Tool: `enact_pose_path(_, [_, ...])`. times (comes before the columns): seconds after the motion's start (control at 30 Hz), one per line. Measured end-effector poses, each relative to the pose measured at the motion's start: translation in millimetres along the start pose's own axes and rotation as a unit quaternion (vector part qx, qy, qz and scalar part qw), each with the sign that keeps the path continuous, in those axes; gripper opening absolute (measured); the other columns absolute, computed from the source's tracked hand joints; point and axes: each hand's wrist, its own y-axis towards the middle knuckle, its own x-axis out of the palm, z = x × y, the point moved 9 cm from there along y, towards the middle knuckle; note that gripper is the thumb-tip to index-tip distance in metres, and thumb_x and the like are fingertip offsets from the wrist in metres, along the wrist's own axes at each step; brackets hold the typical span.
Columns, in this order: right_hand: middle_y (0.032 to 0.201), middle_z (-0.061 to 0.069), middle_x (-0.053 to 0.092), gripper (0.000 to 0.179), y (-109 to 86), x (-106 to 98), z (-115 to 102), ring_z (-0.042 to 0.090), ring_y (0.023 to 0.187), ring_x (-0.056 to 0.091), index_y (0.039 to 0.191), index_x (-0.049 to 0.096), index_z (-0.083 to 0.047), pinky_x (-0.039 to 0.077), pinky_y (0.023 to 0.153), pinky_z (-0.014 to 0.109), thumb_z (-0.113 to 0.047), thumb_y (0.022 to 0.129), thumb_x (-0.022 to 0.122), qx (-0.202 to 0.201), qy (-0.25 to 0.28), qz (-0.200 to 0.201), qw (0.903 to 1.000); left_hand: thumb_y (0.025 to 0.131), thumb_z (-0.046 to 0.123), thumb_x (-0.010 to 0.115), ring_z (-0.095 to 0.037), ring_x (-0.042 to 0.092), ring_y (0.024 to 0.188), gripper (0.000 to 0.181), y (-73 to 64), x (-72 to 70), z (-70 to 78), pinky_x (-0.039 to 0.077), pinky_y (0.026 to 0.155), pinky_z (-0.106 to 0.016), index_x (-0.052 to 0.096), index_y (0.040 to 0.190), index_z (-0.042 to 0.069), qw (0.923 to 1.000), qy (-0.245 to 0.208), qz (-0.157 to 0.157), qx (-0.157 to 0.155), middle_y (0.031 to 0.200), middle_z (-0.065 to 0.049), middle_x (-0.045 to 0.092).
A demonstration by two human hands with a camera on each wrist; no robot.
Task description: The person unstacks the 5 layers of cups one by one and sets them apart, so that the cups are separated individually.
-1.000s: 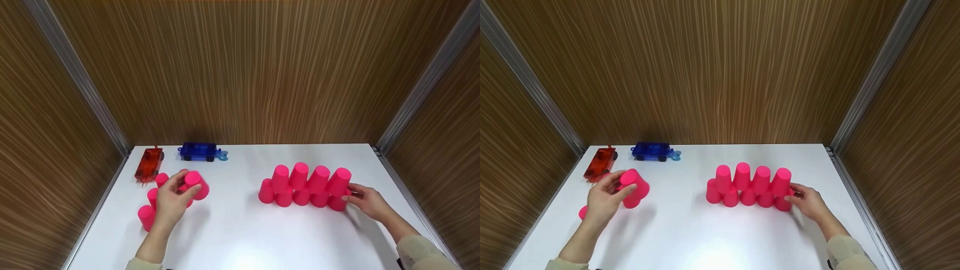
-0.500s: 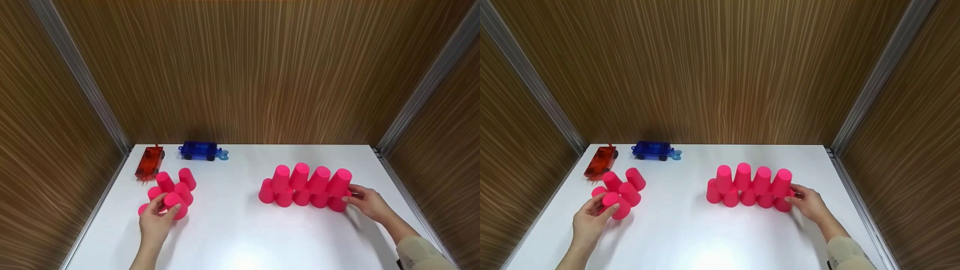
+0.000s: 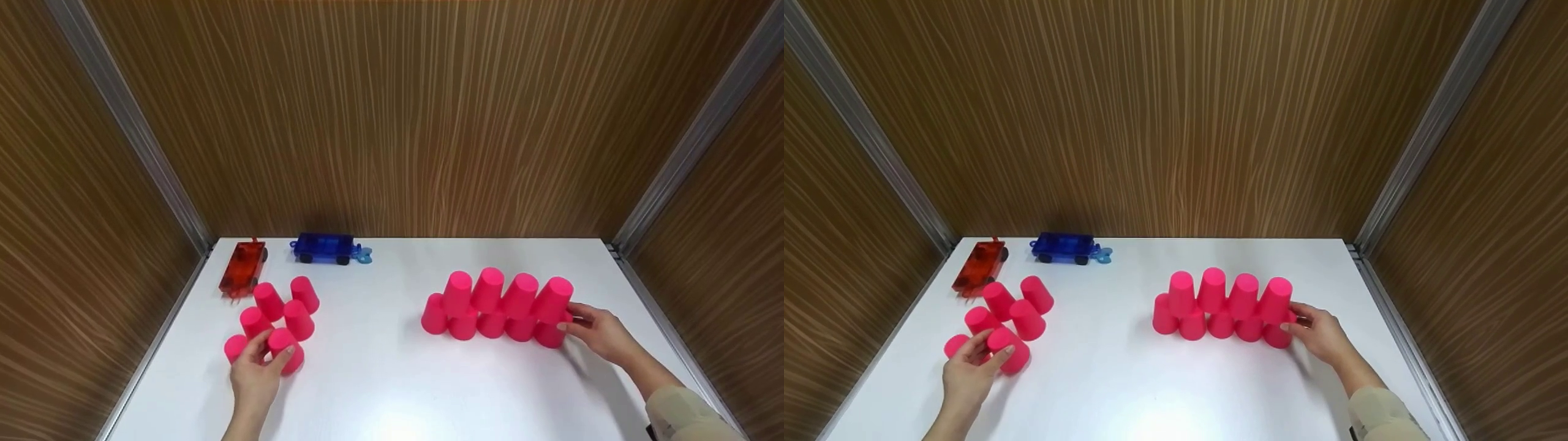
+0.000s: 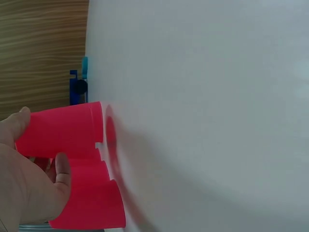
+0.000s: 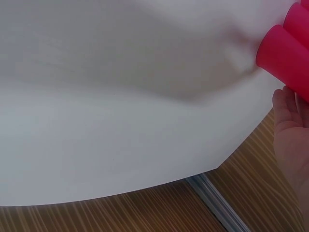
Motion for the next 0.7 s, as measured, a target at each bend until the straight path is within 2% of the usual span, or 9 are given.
enact_pose_path(0.33, [0.149, 0.032, 0.054, 0.074, 0.6, 0.9, 1.6, 0.051, 0.129, 0.059, 0.156, 0.045, 0.006, 0.061, 0.094, 0.037, -0.032, 0.100, 0.076, 0.003, -0.003, 0.003, 1.0000, 0.094, 0.016, 0.084, -0.043, 0.045, 0.146, 0.071, 3.9, 4.2, -8.5, 0.050, 0.108, -0.052, 0.050, 0.157, 0.009, 1.0000, 0.003, 0.002, -0.008, 0.155, -0.021, 0.051])
enact_pose_path(0.7, [0.145, 0.032, 0.058, 0.068, 1.4, 0.2, -2.3, 0.049, 0.126, 0.062, 0.152, 0.049, 0.008, 0.061, 0.092, 0.032, -0.027, 0.101, 0.076, -0.025, -0.005, 0.012, 0.9996, 0.095, 0.015, 0.082, -0.043, 0.048, 0.144, 0.069, 6.5, 6.1, -10.8, 0.050, 0.108, -0.052, 0.050, 0.156, 0.008, 0.9999, 0.013, -0.001, 0.003, 0.154, -0.023, 0.052])
